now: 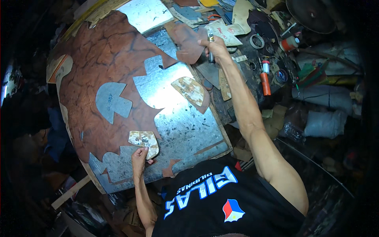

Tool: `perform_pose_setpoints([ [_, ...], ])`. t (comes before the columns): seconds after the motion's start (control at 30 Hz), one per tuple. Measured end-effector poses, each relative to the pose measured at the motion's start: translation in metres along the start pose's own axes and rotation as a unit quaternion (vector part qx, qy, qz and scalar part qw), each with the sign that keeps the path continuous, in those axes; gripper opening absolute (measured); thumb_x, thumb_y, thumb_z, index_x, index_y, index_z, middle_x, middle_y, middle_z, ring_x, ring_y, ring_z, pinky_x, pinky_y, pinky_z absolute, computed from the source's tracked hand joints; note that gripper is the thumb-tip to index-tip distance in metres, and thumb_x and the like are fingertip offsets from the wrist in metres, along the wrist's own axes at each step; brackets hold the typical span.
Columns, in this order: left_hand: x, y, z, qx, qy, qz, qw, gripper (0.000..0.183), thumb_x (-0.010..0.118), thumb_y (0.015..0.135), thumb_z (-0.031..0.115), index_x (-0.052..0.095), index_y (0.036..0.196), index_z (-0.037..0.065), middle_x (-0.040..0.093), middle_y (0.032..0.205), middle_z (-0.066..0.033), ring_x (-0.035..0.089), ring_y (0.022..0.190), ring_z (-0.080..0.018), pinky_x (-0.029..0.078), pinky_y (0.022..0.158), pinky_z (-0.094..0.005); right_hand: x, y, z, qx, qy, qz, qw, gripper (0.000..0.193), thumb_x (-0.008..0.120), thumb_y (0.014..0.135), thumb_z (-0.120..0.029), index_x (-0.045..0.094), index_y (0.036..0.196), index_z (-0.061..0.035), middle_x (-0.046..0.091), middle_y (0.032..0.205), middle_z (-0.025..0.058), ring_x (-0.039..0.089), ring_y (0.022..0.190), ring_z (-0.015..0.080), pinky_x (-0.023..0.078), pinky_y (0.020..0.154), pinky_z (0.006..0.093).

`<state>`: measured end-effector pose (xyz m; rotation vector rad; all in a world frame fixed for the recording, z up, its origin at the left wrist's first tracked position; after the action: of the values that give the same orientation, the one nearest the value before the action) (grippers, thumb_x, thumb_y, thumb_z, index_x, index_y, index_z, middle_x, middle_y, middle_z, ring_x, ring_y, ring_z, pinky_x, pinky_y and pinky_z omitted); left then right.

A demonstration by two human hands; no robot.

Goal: The person positions templates on a sheet of leather and cuts out pieces along the templates using a blade.

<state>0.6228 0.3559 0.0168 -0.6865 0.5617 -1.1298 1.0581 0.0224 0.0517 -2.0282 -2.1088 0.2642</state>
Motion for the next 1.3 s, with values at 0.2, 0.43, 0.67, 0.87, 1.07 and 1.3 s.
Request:
perform_pose_setpoints([
  [0.2, -0.001, 0.0, -0.002, 0.009, -0.005, 0.002, 1.0, 0.022, 0.062, 0.096, 0.022, 0.064, 0.094, 0.001, 0.068, 0.07, -0.0053, 0.059, 0.046, -0.0083, 0.049, 0.042, -0.0209, 0.006, 0.056, -0.011, 0.011, 0.164, -0.044, 0.985, 0.026, 0.08, 0.079, -0.013, 0.055, 0.085, -0.0062, 0.056, 0.064, 0.0016, 0.052, 0.047, 0.0112, 0.043, 0.041, 0.0272],
  [0.43, -0.002, 0.003, -0.006, -0.019, -0.021, 0.006, 1.0, 0.022, 0.063, 0.095, 0.022, 0.065, 0.094, 0.0, 0.068, 0.07, -0.0059, 0.059, 0.047, -0.0089, 0.048, 0.042, -0.0207, 0.052, 0.102, 0.033, 0.107, 0.237, -0.09, 0.961, 0.024, 0.079, 0.079, -0.012, 0.056, 0.086, -0.008, 0.054, 0.062, 0.0005, 0.05, 0.045, 0.0133, 0.042, 0.042, 0.0304],
  [0.67, -0.001, 0.006, -0.003, -0.005, -0.017, -0.003, 1.0, 0.022, 0.064, 0.095, 0.022, 0.065, 0.094, 0.0, 0.068, 0.07, -0.0063, 0.06, 0.047, -0.0099, 0.048, 0.042, -0.0212, 0.059, 0.115, 0.051, 0.148, -0.02, 0.039, 0.988, 0.018, 0.075, 0.081, -0.011, 0.059, 0.076, -0.0042, 0.052, 0.061, 0.0022, 0.047, 0.043, 0.0124, 0.041, 0.036, 0.0306],
  [0.87, -0.004, 0.0, -0.011, 0.003, -0.035, -0.014, 0.999, 0.023, 0.064, 0.096, 0.022, 0.064, 0.096, -0.001, 0.067, 0.069, -0.0059, 0.06, 0.047, -0.0097, 0.049, 0.043, -0.0212, 0.059, 0.092, 0.048, 0.142, -0.047, 0.039, 0.988, 0.013, 0.07, 0.083, -0.01, 0.062, 0.079, -0.0013, 0.056, 0.065, 0.0057, 0.047, 0.044, 0.013, 0.04, 0.036, 0.0312],
  [1.07, -0.007, 0.004, -0.012, 0.054, 0.023, -0.032, 0.998, 0.022, 0.064, 0.095, 0.02, 0.063, 0.098, -0.002, 0.065, 0.069, -0.0056, 0.061, 0.049, -0.0114, 0.049, 0.044, -0.0237, 0.041, 0.063, 0.051, 0.066, -0.105, 0.06, 0.99, 0.014, 0.062, 0.089, -0.017, 0.064, 0.087, -0.0024, 0.058, 0.066, 0.0052, 0.049, 0.046, 0.0133, 0.042, 0.039, 0.0315],
  [1.3, -0.01, -0.008, -0.007, 0.044, -0.042, -0.09, 0.994, 0.03, 0.06, 0.094, 0.011, 0.06, 0.12, -0.004, 0.065, 0.091, -0.0048, 0.062, 0.069, -0.0082, 0.052, 0.063, -0.0221, 0.106, -0.167, 0.022, 0.066, -0.254, -0.271, 0.926, 0.038, 0.068, 0.088, -0.039, 0.066, 0.093, -0.0018, 0.056, 0.058, -0.0008, 0.05, 0.044, 0.0087, 0.039, 0.042, 0.0258],
])
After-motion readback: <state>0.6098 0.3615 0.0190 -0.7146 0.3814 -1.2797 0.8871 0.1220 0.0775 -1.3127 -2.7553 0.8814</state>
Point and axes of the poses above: each hand's wrist, its own y-axis towards the middle knuckle, its own x-axis out of the palm, z = x × y, the point moved 4 cm from there along y, towards the middle knuckle
